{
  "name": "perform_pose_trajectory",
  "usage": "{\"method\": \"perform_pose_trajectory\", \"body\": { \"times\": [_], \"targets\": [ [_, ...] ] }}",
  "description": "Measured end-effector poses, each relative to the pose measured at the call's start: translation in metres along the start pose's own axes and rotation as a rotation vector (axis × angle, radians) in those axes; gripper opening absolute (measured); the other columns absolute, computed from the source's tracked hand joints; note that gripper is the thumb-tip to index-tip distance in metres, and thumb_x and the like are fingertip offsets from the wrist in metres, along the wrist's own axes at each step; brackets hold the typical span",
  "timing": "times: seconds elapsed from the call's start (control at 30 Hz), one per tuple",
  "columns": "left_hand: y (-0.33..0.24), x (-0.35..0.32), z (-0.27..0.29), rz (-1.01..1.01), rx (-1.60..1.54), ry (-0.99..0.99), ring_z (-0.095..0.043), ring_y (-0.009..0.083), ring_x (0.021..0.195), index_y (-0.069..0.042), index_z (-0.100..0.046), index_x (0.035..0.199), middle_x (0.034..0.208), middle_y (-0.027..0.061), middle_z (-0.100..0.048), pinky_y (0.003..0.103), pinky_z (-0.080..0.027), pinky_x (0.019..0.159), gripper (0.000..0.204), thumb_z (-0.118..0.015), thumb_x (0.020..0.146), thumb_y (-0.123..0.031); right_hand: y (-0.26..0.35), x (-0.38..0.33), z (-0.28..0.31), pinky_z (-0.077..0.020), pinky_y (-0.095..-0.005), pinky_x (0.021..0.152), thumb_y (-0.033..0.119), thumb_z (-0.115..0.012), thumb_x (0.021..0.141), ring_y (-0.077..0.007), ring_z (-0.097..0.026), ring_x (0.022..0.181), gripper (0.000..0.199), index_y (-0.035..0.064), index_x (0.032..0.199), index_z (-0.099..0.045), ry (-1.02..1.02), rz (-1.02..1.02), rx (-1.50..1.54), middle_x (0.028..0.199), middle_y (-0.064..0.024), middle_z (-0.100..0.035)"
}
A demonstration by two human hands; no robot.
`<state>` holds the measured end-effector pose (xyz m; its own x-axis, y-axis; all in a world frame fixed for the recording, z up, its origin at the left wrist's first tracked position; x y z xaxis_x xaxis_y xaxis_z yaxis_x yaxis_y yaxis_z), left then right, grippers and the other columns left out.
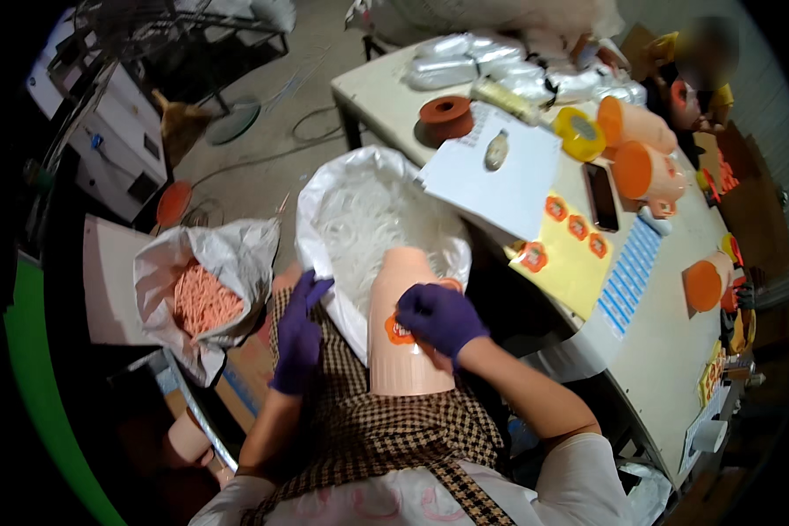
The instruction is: The person applies labels to plastic pitchers by hand, inserts small plastic components into the pitchers, marks a production log sheet with a pen, and places the pitchers into a machine.
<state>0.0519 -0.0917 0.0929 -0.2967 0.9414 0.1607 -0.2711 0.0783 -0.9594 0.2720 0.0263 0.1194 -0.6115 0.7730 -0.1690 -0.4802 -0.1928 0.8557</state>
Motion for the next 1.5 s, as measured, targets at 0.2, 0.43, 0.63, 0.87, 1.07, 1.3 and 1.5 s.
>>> {"method": "perform_pose_trajectory", "body": {
  "times": [0.2,0.43,0.63,0.87,1.07,1.3,1.5],
  "targets": [
    [0.009,0.003,-0.028,-0.086,-0.207,0.116,-0.045,0.0278,0.138,0.004,-0.032,0.151,0.142,0.0211,-0.052,0.036,-0.035,0.113,0.071,-0.044,0.081,0.007,-0.021,-0.009,-0.004,-0.0382,-0.0493,0.109,0.048,-0.069,0.085,-0.0403,-0.046,0.13,0.075,0.0133,0.147,-0.046,-0.204,0.111,-0.36,0.137,-0.0261,-0.051],
    [0.048,0.085,-0.077,-0.366,0.514,0.189,-0.052,0.0382,0.127,0.0,-0.052,0.138,0.132,0.0237,-0.058,0.043,-0.039,0.109,0.046,-0.057,0.099,-0.024,-0.069,-0.034,-0.009,-0.0368,-0.0415,0.113,0.018,-0.061,0.096,-0.0351,-0.048,0.134,0.047,0.0038,0.14,-0.053,-0.35,0.35,0.032,0.143,-0.0194,-0.052],
    [0.047,0.075,-0.058,0.143,-0.366,0.163,-0.061,0.0143,0.094,-0.001,-0.062,0.115,0.104,0.0069,-0.065,0.031,-0.05,0.087,0.035,-0.073,0.086,-0.017,-0.047,-0.062,0.012,-0.0487,-0.0376,0.099,0.014,-0.063,0.096,-0.0271,-0.063,0.113,0.043,0.0063,0.137,-0.055,-0.197,0.22,0.191,0.135,-0.0126,-0.06],
    [-0.007,0.089,-0.033,-0.317,0.132,-0.023,-0.059,0.0227,0.077,0.0,-0.064,0.084,0.081,0.0079,-0.058,0.034,-0.047,0.071,0.02,-0.077,0.083,-0.015,0.038,0.04,0.158,-0.0521,-0.043,0.087,0.017,-0.069,0.088,-0.0343,-0.064,0.098,0.034,0.0109,0.121,-0.066,-0.636,0.707,-0.438,0.11,-0.0133,-0.068],
    [0.004,0.155,-0.04,-0.318,0.533,0.152,-0.06,0.0325,0.088,-0.003,-0.066,0.09,0.092,0.014,-0.063,0.043,-0.047,0.079,0.032,-0.075,0.085,-0.033,-0.04,0.137,0.179,-0.0375,-0.0475,0.106,0.039,-0.056,0.092,-0.0366,-0.052,0.122,0.046,0.0162,0.131,-0.058,-0.504,0.36,-0.761,0.138,-0.0172,-0.053],
    [-0.09,0.277,-0.113,-0.84,0.749,-0.052,-0.048,0.0395,0.129,-0.008,-0.057,0.131,0.138,0.021,-0.051,0.051,-0.04,0.106,0.07,-0.081,0.076,-0.042,-0.044,0.137,0.179,-0.0293,-0.0482,0.114,0.044,-0.054,0.092,-0.0436,-0.043,0.132,0.05,0.0202,0.136,-0.054,-0.522,0.214,-0.775,0.148,-0.0282,-0.042],
    [-0.016,0.362,-0.146,-0.495,0.354,0.195,-0.059,0.0371,0.103,-0.001,-0.068,0.1,0.111,0.0193,-0.061,0.042,-0.049,0.093,0.047,-0.084,0.074,-0.038,-0.041,0.142,0.174,-0.0209,-0.0508,0.118,0.049,-0.052,0.092,-0.0433,-0.034,0.14,0.053,0.0248,0.139,-0.052,-0.499,0.081,-0.779,0.156,-0.0286,-0.029]
  ]
}}
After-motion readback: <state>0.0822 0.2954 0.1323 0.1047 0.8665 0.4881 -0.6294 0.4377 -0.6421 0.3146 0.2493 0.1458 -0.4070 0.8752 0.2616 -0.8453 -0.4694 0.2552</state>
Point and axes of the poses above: each hand's wrist, its own x-axis towards the middle knuckle, its own z-axis out of the back of the hand, y = z × x, the point moved 4 cm from there along x, towards the middle knuckle
